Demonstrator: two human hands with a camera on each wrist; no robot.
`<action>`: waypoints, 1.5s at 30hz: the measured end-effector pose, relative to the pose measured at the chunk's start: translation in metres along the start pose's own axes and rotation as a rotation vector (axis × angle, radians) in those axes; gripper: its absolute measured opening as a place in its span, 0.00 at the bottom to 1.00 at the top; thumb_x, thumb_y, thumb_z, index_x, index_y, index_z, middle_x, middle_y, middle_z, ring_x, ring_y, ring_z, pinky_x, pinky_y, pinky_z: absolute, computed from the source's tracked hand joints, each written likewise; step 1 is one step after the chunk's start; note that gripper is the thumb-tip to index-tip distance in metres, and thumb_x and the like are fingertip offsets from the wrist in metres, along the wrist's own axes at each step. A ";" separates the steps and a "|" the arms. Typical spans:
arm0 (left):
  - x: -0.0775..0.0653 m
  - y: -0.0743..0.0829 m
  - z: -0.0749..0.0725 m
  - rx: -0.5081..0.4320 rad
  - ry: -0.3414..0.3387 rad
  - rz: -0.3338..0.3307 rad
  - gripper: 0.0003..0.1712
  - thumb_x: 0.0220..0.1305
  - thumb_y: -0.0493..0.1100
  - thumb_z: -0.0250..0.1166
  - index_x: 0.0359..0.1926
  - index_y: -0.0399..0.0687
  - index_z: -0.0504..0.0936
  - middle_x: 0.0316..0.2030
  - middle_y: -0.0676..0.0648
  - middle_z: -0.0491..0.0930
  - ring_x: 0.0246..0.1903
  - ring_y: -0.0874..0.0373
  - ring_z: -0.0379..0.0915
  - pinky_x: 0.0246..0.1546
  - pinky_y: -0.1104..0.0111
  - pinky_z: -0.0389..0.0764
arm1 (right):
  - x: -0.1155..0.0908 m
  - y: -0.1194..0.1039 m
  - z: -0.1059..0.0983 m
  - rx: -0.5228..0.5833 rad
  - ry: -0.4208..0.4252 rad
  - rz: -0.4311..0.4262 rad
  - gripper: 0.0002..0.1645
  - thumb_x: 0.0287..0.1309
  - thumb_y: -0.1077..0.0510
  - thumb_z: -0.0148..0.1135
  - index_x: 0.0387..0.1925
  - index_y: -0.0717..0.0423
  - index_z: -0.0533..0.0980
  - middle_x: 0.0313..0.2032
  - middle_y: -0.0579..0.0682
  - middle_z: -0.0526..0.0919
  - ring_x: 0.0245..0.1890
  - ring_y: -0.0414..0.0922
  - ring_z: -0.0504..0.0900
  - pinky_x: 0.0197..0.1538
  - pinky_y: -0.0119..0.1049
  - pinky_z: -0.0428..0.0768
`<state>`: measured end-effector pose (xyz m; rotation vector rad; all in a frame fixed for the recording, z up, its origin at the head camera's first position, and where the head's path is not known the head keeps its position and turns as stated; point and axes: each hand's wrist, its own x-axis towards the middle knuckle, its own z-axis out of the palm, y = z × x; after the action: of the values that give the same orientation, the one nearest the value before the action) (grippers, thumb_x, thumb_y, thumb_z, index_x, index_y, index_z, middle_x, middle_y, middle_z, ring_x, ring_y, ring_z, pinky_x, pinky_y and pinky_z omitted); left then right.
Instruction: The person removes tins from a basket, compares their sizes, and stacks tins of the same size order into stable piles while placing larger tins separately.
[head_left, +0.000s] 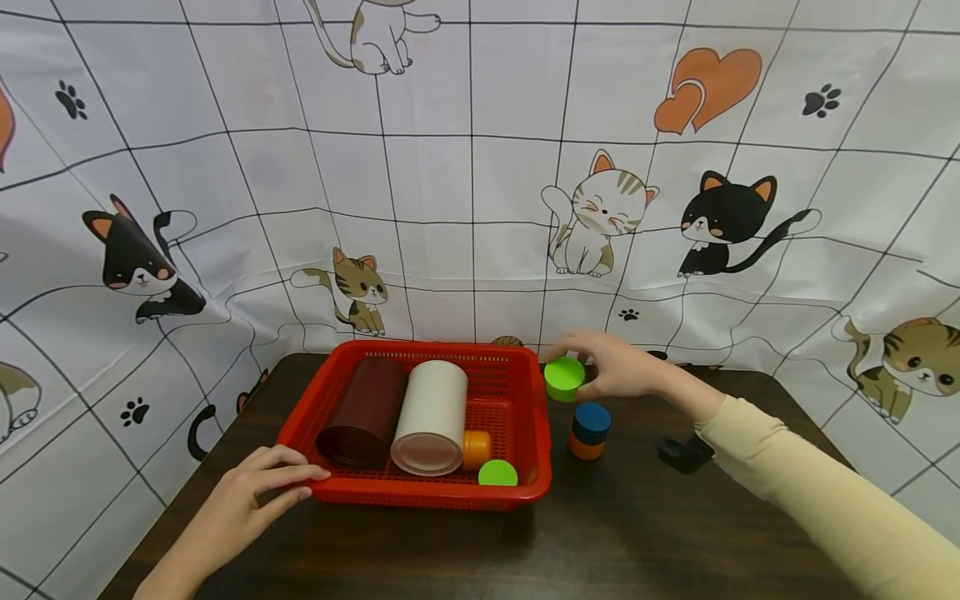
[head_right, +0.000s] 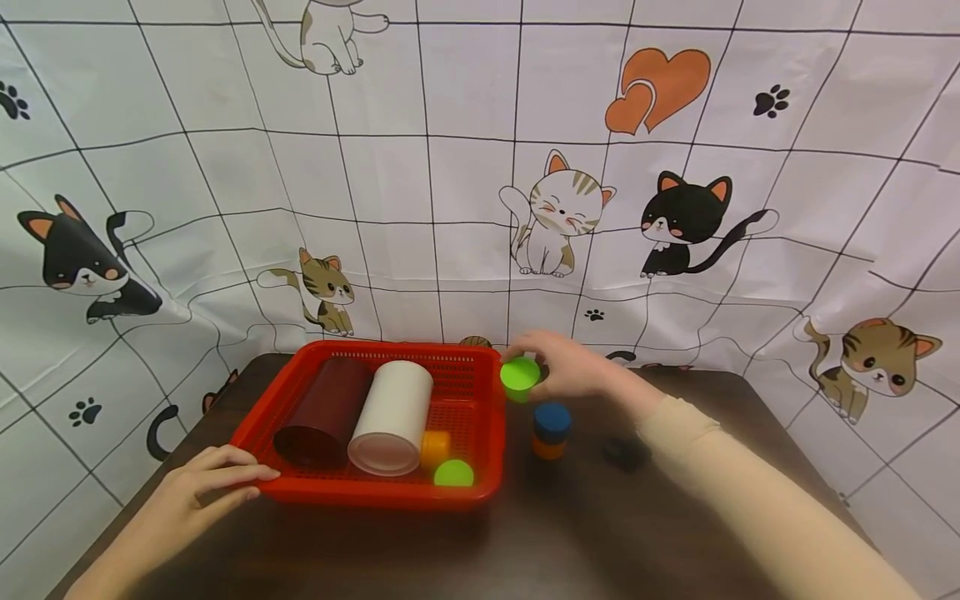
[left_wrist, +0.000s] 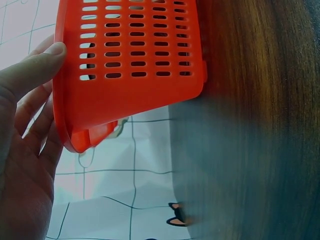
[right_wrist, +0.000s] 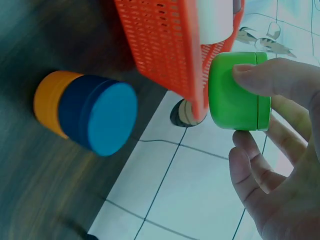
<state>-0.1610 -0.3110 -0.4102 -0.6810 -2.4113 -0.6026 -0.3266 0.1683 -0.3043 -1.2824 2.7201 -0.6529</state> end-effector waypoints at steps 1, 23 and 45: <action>0.000 0.000 0.000 0.000 -0.001 0.001 0.29 0.42 0.32 0.78 0.43 0.68 0.87 0.40 0.65 0.79 0.41 0.73 0.67 0.40 0.85 0.68 | -0.003 0.001 0.000 0.000 0.002 0.008 0.32 0.50 0.62 0.72 0.59 0.49 0.75 0.57 0.51 0.78 0.52 0.52 0.76 0.53 0.52 0.79; 0.004 0.002 0.002 -0.012 0.005 0.018 0.29 0.41 0.31 0.78 0.43 0.67 0.87 0.39 0.64 0.79 0.42 0.73 0.67 0.41 0.85 0.68 | -0.026 0.022 0.006 -0.013 -0.051 0.108 0.33 0.48 0.66 0.73 0.57 0.49 0.74 0.51 0.51 0.79 0.40 0.46 0.81 0.47 0.46 0.83; 0.001 0.002 0.001 0.009 0.004 0.000 0.29 0.40 0.31 0.78 0.42 0.68 0.87 0.39 0.64 0.79 0.42 0.74 0.67 0.41 0.86 0.67 | -0.029 0.026 0.010 -0.088 -0.106 0.119 0.33 0.46 0.68 0.73 0.55 0.47 0.77 0.48 0.48 0.80 0.37 0.43 0.77 0.40 0.32 0.78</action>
<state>-0.1609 -0.3084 -0.4096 -0.6757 -2.4084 -0.5926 -0.3244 0.2015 -0.3277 -1.1253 2.7400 -0.4462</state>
